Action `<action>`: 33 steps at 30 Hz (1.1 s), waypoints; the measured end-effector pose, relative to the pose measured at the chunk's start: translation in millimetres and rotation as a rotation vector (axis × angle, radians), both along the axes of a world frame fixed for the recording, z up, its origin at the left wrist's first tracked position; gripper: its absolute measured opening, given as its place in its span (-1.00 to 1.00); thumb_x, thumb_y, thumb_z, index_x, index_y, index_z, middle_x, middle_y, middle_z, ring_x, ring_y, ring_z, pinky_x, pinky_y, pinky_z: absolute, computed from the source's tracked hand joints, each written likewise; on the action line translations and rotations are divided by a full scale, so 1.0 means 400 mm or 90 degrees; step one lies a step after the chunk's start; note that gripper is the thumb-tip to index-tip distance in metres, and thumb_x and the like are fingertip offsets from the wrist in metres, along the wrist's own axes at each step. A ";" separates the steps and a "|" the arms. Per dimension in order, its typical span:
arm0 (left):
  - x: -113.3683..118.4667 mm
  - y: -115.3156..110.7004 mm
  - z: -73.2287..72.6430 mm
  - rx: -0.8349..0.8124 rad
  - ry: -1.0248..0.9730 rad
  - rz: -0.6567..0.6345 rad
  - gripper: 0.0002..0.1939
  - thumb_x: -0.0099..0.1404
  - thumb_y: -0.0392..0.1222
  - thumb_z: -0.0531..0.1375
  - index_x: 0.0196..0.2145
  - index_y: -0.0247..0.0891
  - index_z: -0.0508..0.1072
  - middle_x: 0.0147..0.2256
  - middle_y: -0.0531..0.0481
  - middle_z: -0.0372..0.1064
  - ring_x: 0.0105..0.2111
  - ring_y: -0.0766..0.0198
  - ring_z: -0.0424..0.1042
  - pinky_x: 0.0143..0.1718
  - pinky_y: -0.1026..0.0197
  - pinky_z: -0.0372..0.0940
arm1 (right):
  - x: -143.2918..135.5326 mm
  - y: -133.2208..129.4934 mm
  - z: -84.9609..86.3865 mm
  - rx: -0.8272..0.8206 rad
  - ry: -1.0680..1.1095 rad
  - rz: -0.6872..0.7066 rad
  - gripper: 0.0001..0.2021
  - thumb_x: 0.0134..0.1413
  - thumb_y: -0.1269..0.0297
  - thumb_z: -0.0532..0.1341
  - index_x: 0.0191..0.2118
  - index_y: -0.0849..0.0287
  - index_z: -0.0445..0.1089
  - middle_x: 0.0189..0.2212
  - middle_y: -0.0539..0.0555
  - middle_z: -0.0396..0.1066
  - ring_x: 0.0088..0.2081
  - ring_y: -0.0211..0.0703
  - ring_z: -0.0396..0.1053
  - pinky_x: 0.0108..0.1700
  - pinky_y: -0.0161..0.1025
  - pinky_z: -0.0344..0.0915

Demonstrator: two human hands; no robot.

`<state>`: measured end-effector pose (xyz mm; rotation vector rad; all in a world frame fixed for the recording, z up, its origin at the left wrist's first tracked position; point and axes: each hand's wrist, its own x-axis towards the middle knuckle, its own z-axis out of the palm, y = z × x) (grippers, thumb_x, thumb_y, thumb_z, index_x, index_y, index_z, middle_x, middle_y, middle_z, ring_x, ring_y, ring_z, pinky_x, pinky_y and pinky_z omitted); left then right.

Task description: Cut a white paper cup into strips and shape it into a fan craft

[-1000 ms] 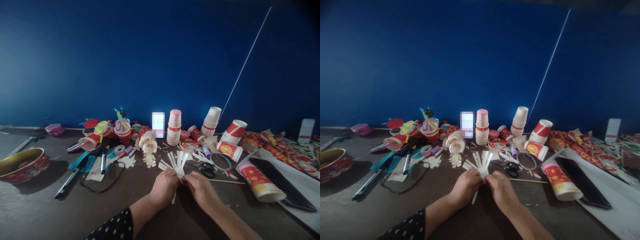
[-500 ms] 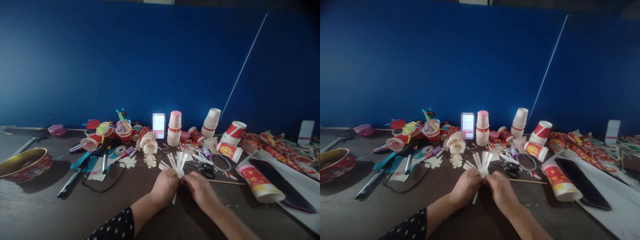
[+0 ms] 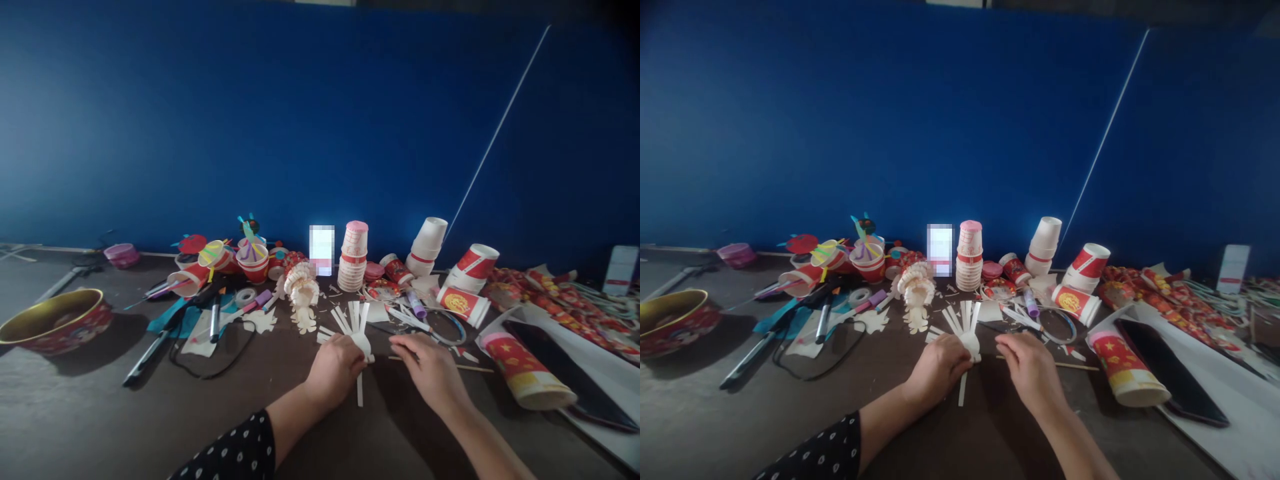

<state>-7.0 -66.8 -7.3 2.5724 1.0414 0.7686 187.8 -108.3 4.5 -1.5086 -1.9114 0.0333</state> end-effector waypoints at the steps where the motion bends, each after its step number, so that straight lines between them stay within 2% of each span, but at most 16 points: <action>1: 0.001 0.001 -0.001 -0.007 -0.008 0.002 -0.92 0.15 -0.27 0.20 -0.48 -0.30 0.43 -0.46 -0.01 0.36 -0.38 0.25 0.30 -0.33 0.25 0.15 | 0.014 0.001 -0.002 -0.016 -0.004 -0.013 -0.81 0.12 0.33 0.07 -0.28 0.13 0.43 -0.35 0.11 0.47 -0.30 -0.06 0.40 -0.22 -0.15 0.29; 6: -0.007 -0.004 0.004 -0.042 -0.064 0.008 -0.89 0.07 -0.25 0.28 -0.42 -0.30 0.42 -0.44 -0.01 0.36 -0.37 0.23 0.32 -0.34 0.25 0.17 | 0.050 -0.008 0.003 -0.099 -0.043 -0.013 -0.83 0.03 0.41 0.14 -0.28 0.14 0.45 -0.33 0.09 0.48 -0.25 -0.06 0.40 -0.19 -0.17 0.27; 10: -0.032 -0.020 0.021 -0.062 -0.155 -0.030 -0.94 0.18 -0.27 0.14 -0.36 -0.31 0.38 -0.39 -0.06 0.34 -0.36 0.25 0.32 -0.34 0.26 0.20 | 0.055 -0.016 0.011 -0.144 -0.088 -0.023 -0.83 -0.02 0.45 0.17 -0.28 0.16 0.45 -0.32 0.10 0.47 -0.23 -0.05 0.37 -0.16 -0.16 0.23; 13: -0.049 -0.028 0.036 -0.040 -0.182 -0.096 -0.91 0.17 -0.33 0.08 -0.34 -0.31 0.35 -0.35 -0.10 0.33 -0.31 0.23 0.31 -0.28 0.23 0.22 | 0.059 -0.015 0.012 -0.161 -0.124 -0.027 -0.85 0.00 0.44 0.16 -0.30 0.16 0.45 -0.34 0.09 0.45 -0.24 -0.05 0.35 -0.19 -0.17 0.21; 16: -0.057 -0.026 0.043 -0.002 -0.129 -0.202 -0.94 0.12 -0.29 0.15 -0.38 -0.28 0.35 -0.36 -0.09 0.34 -0.28 0.20 0.28 -0.22 0.18 0.20 | 0.062 -0.013 0.010 -0.167 -0.155 -0.027 -0.84 0.04 0.44 0.11 -0.40 0.14 0.44 -0.41 0.06 0.42 -0.30 -0.08 0.33 -0.24 -0.19 0.18; 19: -0.057 -0.021 0.041 0.021 -0.026 -0.262 -0.84 0.09 -0.14 0.23 -0.42 -0.27 0.35 -0.40 -0.05 0.34 -0.32 0.21 0.27 -0.24 0.17 0.19 | 0.061 -0.011 0.007 -0.155 -0.174 -0.026 -0.80 0.07 0.44 0.08 -0.48 0.14 0.39 -0.46 0.05 0.37 -0.34 -0.10 0.30 -0.29 -0.20 0.16; 21: -0.056 -0.019 0.036 0.028 0.012 -0.257 -0.82 0.10 -0.11 0.23 -0.43 -0.27 0.36 -0.41 -0.03 0.34 -0.34 0.23 0.27 -0.27 0.20 0.18 | 0.057 -0.011 0.010 -0.133 -0.175 -0.017 -0.80 0.09 0.44 0.07 -0.49 0.14 0.36 -0.47 0.04 0.36 -0.34 -0.10 0.29 -0.29 -0.20 0.15; 26: -0.052 -0.018 0.019 0.030 0.030 -0.236 -0.88 0.18 -0.22 0.18 -0.48 -0.29 0.39 -0.42 -0.02 0.36 -0.34 0.27 0.30 -0.29 0.25 0.17 | 0.023 -0.023 0.028 -0.065 -0.132 0.050 -0.83 0.15 0.43 0.04 -0.41 0.15 0.31 -0.42 0.05 0.35 -0.32 -0.12 0.27 -0.24 -0.20 0.15; 30: -0.049 -0.018 0.008 0.036 0.032 -0.207 -0.86 0.20 -0.21 0.17 -0.49 -0.29 0.41 -0.44 -0.02 0.37 -0.37 0.27 0.31 -0.32 0.26 0.17 | -0.025 -0.041 0.029 -0.086 -0.118 0.137 -0.82 0.17 0.44 0.04 -0.41 0.16 0.32 -0.43 0.04 0.35 -0.33 -0.15 0.27 -0.28 -0.24 0.15; 33: -0.048 -0.020 0.008 0.035 0.034 -0.195 -0.88 0.17 -0.22 0.20 -0.49 -0.29 0.42 -0.46 -0.01 0.36 -0.38 0.27 0.31 -0.32 0.26 0.16 | -0.048 -0.047 0.021 -0.109 -0.141 0.167 -0.84 0.14 0.45 0.07 -0.42 0.17 0.33 -0.45 0.04 0.34 -0.34 -0.15 0.26 -0.31 -0.25 0.14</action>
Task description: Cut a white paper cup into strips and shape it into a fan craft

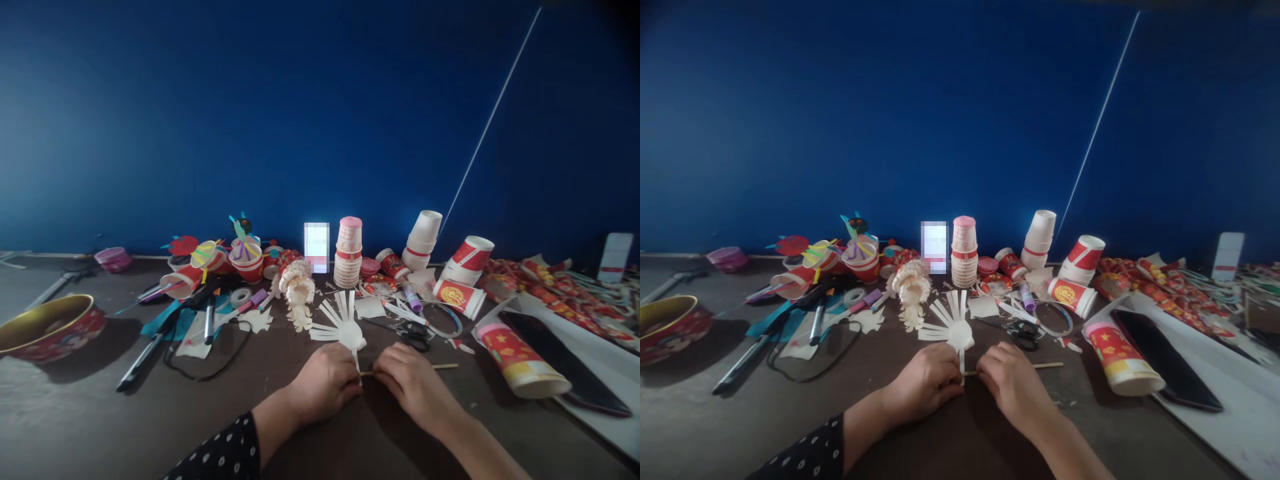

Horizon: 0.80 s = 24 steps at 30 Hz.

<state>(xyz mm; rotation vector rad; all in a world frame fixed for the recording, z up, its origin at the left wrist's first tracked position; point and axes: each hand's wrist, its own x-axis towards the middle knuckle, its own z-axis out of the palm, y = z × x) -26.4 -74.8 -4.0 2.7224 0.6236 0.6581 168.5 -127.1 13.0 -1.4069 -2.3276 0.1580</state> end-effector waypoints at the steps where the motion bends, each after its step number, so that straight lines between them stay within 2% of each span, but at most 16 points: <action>1: 0.000 -0.001 0.002 -0.008 0.002 0.007 -0.89 0.15 -0.21 0.22 -0.49 -0.29 0.42 -0.46 0.00 0.36 -0.37 0.27 0.31 -0.33 0.26 0.15 | -0.004 0.000 -0.002 -0.005 -0.003 0.005 -0.84 0.14 0.45 0.08 -0.42 0.17 0.34 -0.45 0.04 0.34 -0.34 -0.15 0.26 -0.31 -0.25 0.14; 7: 0.000 -0.004 0.008 -0.052 0.012 0.057 -0.85 0.06 -0.20 0.29 -0.45 -0.28 0.40 -0.42 0.01 0.35 -0.37 0.26 0.30 -0.35 0.27 0.14 | -0.007 0.001 0.004 -0.024 -0.001 0.020 -0.84 0.09 0.51 0.10 -0.44 0.18 0.35 -0.47 0.04 0.33 -0.33 -0.15 0.25 -0.32 -0.25 0.12; 13: 0.005 -0.001 -0.005 -0.028 0.001 0.032 -0.87 0.14 -0.18 0.22 -0.48 -0.28 0.42 -0.44 -0.01 0.37 -0.37 0.25 0.32 -0.33 0.25 0.15 | -0.012 0.000 -0.003 -0.023 -0.001 0.030 -0.85 0.10 0.49 0.11 -0.42 0.17 0.37 -0.45 0.04 0.34 -0.33 -0.14 0.24 -0.31 -0.24 0.11; 20: -0.003 -0.010 0.013 -0.046 -0.017 -0.001 -0.95 0.05 -0.32 0.24 -0.45 -0.30 0.44 -0.37 -0.03 0.40 -0.31 0.25 0.33 -0.24 0.24 0.19 | -0.007 -0.002 -0.002 -0.045 0.012 0.036 -0.86 0.10 0.47 0.11 -0.41 0.17 0.38 -0.45 0.04 0.35 -0.31 -0.15 0.24 -0.31 -0.25 0.12; 24: -0.006 -0.011 0.019 -0.041 -0.010 -0.007 -0.95 0.12 -0.33 0.17 -0.45 -0.29 0.44 -0.38 -0.03 0.40 -0.33 0.26 0.33 -0.25 0.24 0.20 | -0.006 -0.001 0.001 -0.055 0.012 0.036 -0.85 0.11 0.47 0.11 -0.41 0.17 0.38 -0.44 0.04 0.35 -0.31 -0.15 0.24 -0.30 -0.25 0.12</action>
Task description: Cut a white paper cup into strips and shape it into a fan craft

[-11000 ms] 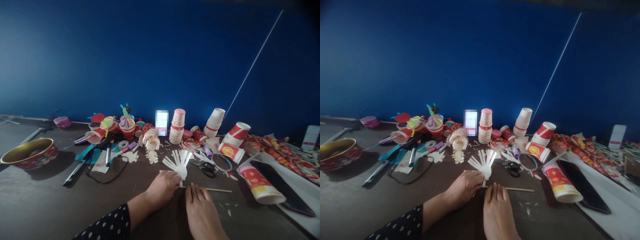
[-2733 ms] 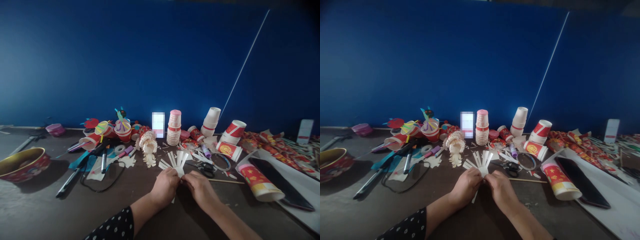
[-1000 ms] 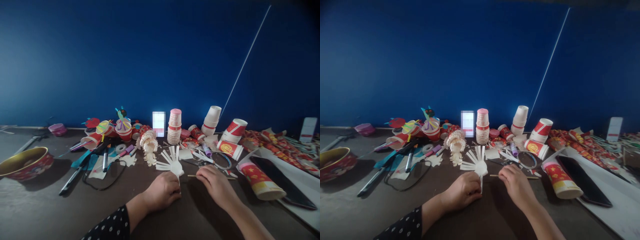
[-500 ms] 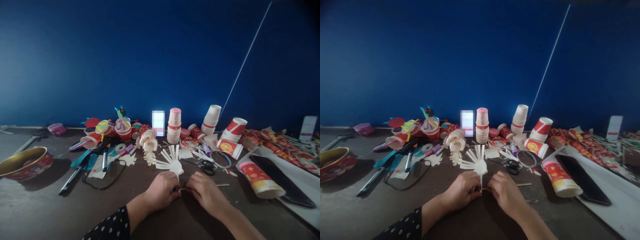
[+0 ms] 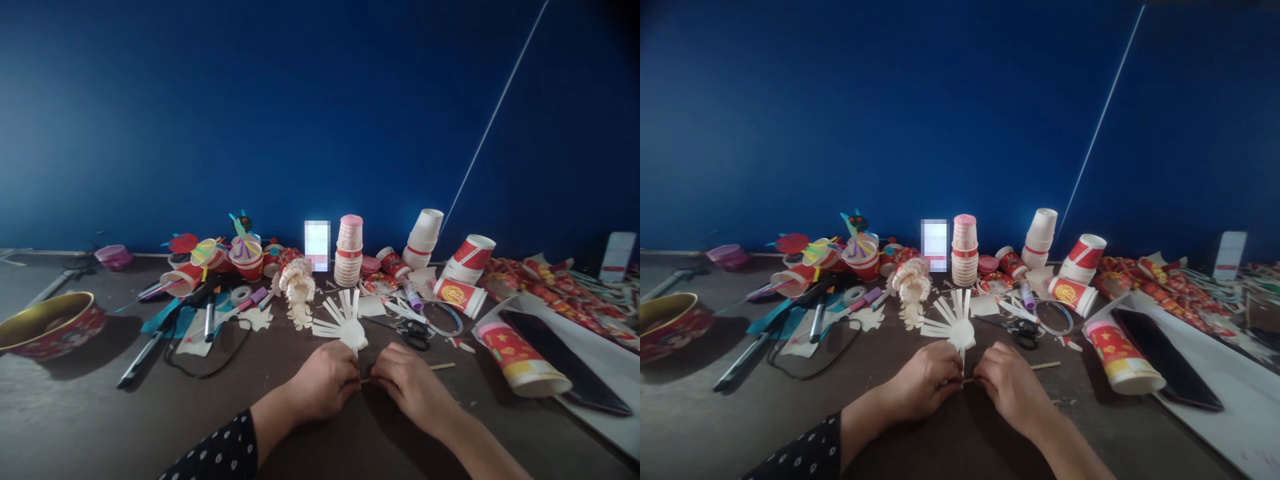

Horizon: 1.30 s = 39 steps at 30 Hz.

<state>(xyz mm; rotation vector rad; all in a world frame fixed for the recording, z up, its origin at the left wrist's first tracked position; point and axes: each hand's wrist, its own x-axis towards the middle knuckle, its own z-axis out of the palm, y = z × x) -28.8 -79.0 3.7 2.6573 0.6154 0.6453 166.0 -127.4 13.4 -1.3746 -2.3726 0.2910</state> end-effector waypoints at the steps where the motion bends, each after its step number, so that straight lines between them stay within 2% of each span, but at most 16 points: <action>1: 0.000 0.001 0.001 0.002 0.001 0.000 -0.93 0.14 -0.32 0.15 -0.45 -0.29 0.44 -0.39 -0.04 0.39 -0.33 0.25 0.33 -0.25 0.24 0.21 | 0.000 0.000 0.001 0.000 0.000 0.001 -0.85 0.10 0.47 0.11 -0.41 0.17 0.38 -0.44 0.03 0.35 -0.30 -0.15 0.24 -0.30 -0.25 0.12; 10: -0.003 0.008 0.004 0.011 -0.001 -0.029 -0.89 0.17 -0.36 0.10 -0.45 -0.28 0.42 -0.38 -0.05 0.38 -0.33 0.25 0.33 -0.27 0.25 0.21 | -0.008 -0.005 0.000 0.019 -0.009 -0.005 -0.83 0.09 0.51 0.09 -0.42 0.17 0.37 -0.45 0.04 0.34 -0.32 -0.15 0.24 -0.31 -0.24 0.13; 14: -0.005 0.009 0.007 0.007 0.005 -0.033 -0.95 0.14 -0.32 0.15 -0.43 -0.29 0.41 -0.38 -0.05 0.37 -0.33 0.25 0.33 -0.27 0.25 0.22 | -0.013 -0.007 0.000 0.022 -0.017 -0.006 -0.85 0.08 0.52 0.11 -0.42 0.18 0.36 -0.44 0.03 0.34 -0.32 -0.15 0.23 -0.31 -0.24 0.12; 24: -0.012 0.014 0.010 -0.020 0.008 -0.049 -0.94 0.12 -0.38 0.13 -0.44 -0.30 0.38 -0.35 -0.07 0.35 -0.29 0.25 0.31 -0.24 0.27 0.22 | -0.027 -0.009 0.000 0.030 -0.003 0.049 -0.96 0.06 0.44 0.20 -0.34 0.17 0.38 -0.38 0.03 0.36 -0.28 -0.15 0.24 -0.23 -0.22 0.13; 31: -0.010 0.018 0.003 -0.023 -0.008 -0.057 -0.90 0.10 -0.42 0.10 -0.45 -0.29 0.35 -0.37 -0.06 0.34 -0.30 0.26 0.29 -0.23 0.25 0.22 | -0.043 -0.004 -0.016 0.100 -0.087 0.050 -0.80 0.18 0.42 0.07 -0.45 0.17 0.34 -0.47 0.02 0.35 -0.35 -0.19 0.24 -0.27 -0.23 0.07; 34: -0.010 0.020 0.003 -0.024 -0.015 -0.061 -0.89 0.09 -0.43 0.09 -0.46 -0.28 0.34 -0.38 -0.05 0.34 -0.31 0.26 0.30 -0.24 0.25 0.22 | -0.044 -0.002 -0.017 0.124 -0.117 0.067 -0.80 0.16 0.44 0.06 -0.45 0.18 0.33 -0.48 0.02 0.35 -0.38 -0.19 0.23 -0.27 -0.22 0.05; 39: -0.009 0.022 -0.004 -0.007 0.004 -0.061 -0.88 0.08 -0.44 0.07 -0.47 -0.28 0.33 -0.38 -0.06 0.35 -0.32 0.26 0.30 -0.26 0.25 0.22 | -0.037 0.003 -0.016 0.099 -0.114 0.073 -0.84 0.12 0.47 0.07 -0.43 0.18 0.32 -0.48 0.02 0.36 -0.39 -0.20 0.24 -0.27 -0.24 0.05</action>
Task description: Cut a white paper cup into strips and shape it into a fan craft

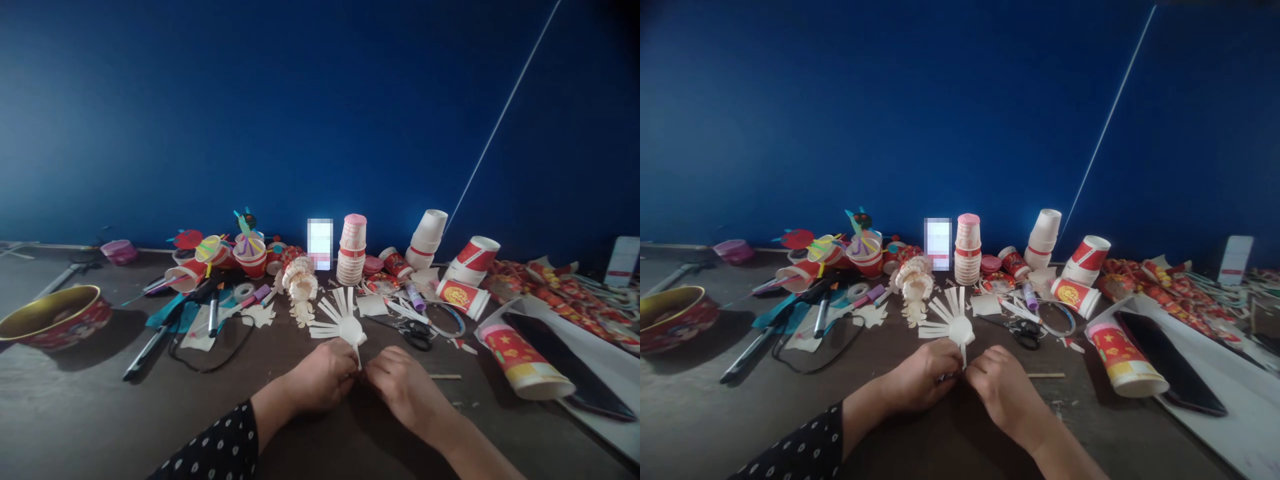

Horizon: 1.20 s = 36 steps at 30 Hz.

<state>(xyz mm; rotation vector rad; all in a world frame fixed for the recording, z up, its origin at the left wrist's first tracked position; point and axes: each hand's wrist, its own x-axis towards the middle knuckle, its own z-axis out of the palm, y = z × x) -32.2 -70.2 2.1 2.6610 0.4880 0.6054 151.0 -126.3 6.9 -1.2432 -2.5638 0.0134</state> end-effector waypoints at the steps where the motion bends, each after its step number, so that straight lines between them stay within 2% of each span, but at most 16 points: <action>1: 0.000 0.000 -0.002 0.007 0.003 0.003 -0.88 0.08 -0.44 0.07 -0.47 -0.29 0.33 -0.38 -0.07 0.35 -0.32 0.26 0.30 -0.26 0.25 0.22 | 0.001 0.001 0.001 -0.004 0.004 -0.005 -0.84 0.13 0.47 0.06 -0.42 0.18 0.32 -0.48 0.02 0.36 -0.39 -0.20 0.24 -0.27 -0.24 0.05; 9: 0.003 -0.005 -0.003 0.011 -0.008 0.022 -0.87 0.14 -0.44 0.05 -0.42 -0.29 0.35 -0.37 -0.05 0.35 -0.32 0.28 0.30 -0.27 0.28 0.21 | 0.015 0.003 0.021 -0.048 0.046 -0.035 -0.88 0.11 0.47 0.11 -0.38 0.18 0.36 -0.43 0.03 0.37 -0.33 -0.17 0.26 -0.28 -0.25 0.10; 14: 0.008 -0.006 -0.008 0.000 -0.001 0.032 -0.90 0.19 -0.35 0.09 -0.45 -0.29 0.36 -0.37 -0.06 0.35 -0.31 0.26 0.30 -0.26 0.26 0.21 | 0.016 0.005 0.008 -0.032 0.028 -0.044 -0.82 0.12 0.50 0.08 -0.43 0.17 0.35 -0.44 0.03 0.35 -0.34 -0.17 0.23 -0.29 -0.24 0.09; 19: 0.012 -0.010 -0.008 0.019 0.017 0.046 -0.99 0.14 -0.32 0.17 -0.43 -0.30 0.38 -0.37 -0.06 0.35 -0.31 0.23 0.30 -0.25 0.22 0.21 | 0.010 0.007 0.006 0.008 0.006 -0.066 -0.82 0.15 0.49 0.06 -0.43 0.17 0.33 -0.43 0.03 0.34 -0.34 -0.16 0.20 -0.28 -0.21 0.05; 22: 0.013 -0.012 -0.005 0.022 0.013 0.054 -0.95 0.13 -0.28 0.20 -0.41 -0.31 0.39 -0.35 -0.07 0.37 -0.30 0.22 0.31 -0.24 0.22 0.21 | 0.011 0.009 0.010 0.010 0.010 -0.082 -0.81 0.15 0.49 0.05 -0.43 0.16 0.33 -0.43 0.02 0.34 -0.34 -0.16 0.20 -0.27 -0.22 0.05; 25: 0.016 -0.013 -0.006 0.026 0.014 0.052 -0.92 0.20 -0.27 0.15 -0.44 -0.29 0.39 -0.38 -0.05 0.37 -0.32 0.23 0.31 -0.26 0.22 0.20 | 0.015 0.008 0.012 -0.006 0.020 -0.085 -0.81 0.15 0.50 0.07 -0.42 0.16 0.35 -0.43 0.02 0.34 -0.34 -0.17 0.21 -0.29 -0.24 0.07; 29: 0.019 -0.014 -0.009 0.052 0.021 0.066 -0.84 0.22 -0.34 0.08 -0.49 -0.30 0.39 -0.43 -0.05 0.36 -0.35 0.24 0.30 -0.30 0.23 0.20 | 0.018 0.004 0.018 -0.011 0.031 -0.079 -0.81 0.16 0.48 0.06 -0.39 0.16 0.38 -0.42 0.04 0.35 -0.33 -0.16 0.22 -0.28 -0.24 0.09; 36: 0.018 -0.010 -0.017 0.043 -0.008 0.073 -0.86 0.11 -0.43 0.08 -0.51 -0.31 0.38 -0.42 -0.06 0.35 -0.36 0.26 0.30 -0.30 0.26 0.22 | 0.011 0.000 0.021 -0.022 0.006 -0.030 -0.86 0.09 0.48 0.14 -0.44 0.16 0.38 -0.43 0.01 0.35 -0.33 -0.17 0.22 -0.29 -0.25 0.08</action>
